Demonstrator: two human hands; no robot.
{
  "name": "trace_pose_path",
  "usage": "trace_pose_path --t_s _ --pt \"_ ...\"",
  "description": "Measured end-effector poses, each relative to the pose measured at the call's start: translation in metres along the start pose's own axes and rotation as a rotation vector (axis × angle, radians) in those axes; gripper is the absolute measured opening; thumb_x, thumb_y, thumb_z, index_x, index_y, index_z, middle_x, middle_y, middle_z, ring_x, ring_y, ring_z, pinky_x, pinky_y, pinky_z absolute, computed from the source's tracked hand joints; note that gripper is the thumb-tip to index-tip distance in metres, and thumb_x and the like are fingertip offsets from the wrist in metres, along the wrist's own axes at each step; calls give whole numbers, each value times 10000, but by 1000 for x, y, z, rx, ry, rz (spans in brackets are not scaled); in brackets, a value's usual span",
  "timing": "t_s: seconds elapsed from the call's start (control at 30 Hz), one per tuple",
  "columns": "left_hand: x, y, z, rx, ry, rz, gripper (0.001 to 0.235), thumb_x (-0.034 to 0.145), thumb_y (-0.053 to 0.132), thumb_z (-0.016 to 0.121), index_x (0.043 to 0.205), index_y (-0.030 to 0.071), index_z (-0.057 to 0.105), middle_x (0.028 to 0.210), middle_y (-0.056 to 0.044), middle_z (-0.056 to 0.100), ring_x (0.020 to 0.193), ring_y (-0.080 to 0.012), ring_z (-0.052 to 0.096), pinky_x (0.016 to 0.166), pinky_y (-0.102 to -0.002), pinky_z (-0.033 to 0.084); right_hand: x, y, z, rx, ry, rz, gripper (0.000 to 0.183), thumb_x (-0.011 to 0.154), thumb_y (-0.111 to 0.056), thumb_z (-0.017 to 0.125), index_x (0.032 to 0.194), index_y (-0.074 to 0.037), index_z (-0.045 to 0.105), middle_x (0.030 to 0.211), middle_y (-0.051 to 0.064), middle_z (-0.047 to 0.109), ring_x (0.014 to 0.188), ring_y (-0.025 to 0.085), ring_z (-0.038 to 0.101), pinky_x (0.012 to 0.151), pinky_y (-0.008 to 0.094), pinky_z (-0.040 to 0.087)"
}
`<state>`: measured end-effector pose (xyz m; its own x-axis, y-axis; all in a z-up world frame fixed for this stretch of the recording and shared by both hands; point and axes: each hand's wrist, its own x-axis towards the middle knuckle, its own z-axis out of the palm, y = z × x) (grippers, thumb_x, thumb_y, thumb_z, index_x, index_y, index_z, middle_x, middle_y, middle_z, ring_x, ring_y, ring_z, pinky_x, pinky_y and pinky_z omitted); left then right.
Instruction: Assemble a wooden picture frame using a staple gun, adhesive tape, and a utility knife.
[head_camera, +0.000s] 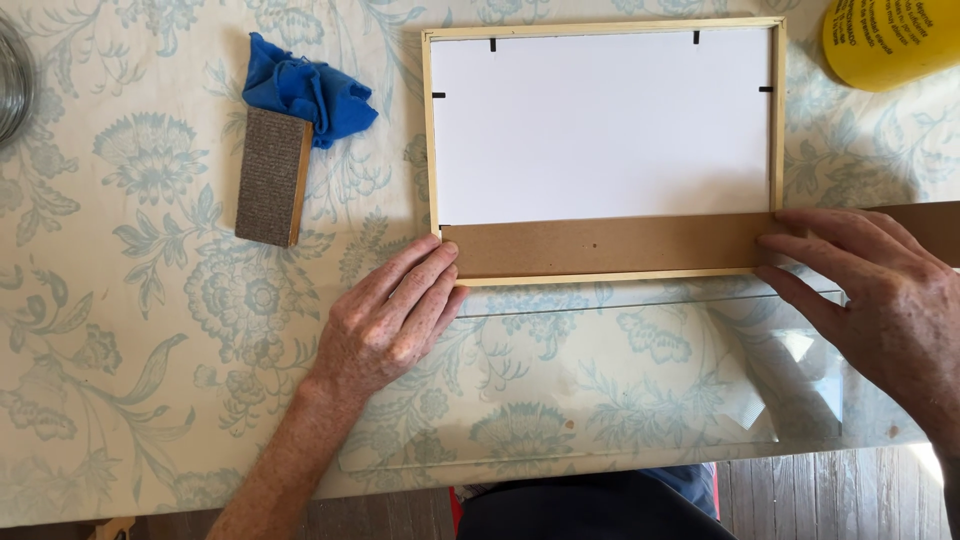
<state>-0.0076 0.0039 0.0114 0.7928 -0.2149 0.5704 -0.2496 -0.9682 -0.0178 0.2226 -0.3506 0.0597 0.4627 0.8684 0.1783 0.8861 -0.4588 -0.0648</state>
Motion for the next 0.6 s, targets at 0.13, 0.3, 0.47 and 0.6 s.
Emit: trace_pose_path --t_s 0.13,0.3,0.47,0.6 --pt "1 0 -1 3 0 12 134 988 95 773 1011 -35 800 1197 -153 749 1138 -256 710 1059 -311 568 -1 0 -1 -11 -26 19 204 986 -208 812 1163 -107 807 1290 62 775 1165 229 735 1031 366 594" --pt "1 -1 -3 43 -32 -10 130 1008 142 742 1037 23 784 1251 -105 734 1170 -214 681 942 -306 597 -1 1 2 28 -4 3 188 991 -163 825 1164 -89 806 1275 83 768 1129 242 727 1037 375 586" --pt "1 -2 -3 -7 -29 -31 132 1008 138 742 1046 19 784 1249 -101 738 1168 -219 686 956 -311 583 2 0 -1 41 -23 7 229 987 -172 811 1204 -100 796 1314 83 756 1153 258 719 1036 378 576" --pt "2 -3 -4 -48 -17 -29 135 1003 110 751 1053 -8 790 1235 -116 742 1160 -233 691 997 -311 579 3 2 -1 84 -29 -10 296 964 -133 815 1250 -65 782 1336 121 744 1183 287 711 1073 402 573"
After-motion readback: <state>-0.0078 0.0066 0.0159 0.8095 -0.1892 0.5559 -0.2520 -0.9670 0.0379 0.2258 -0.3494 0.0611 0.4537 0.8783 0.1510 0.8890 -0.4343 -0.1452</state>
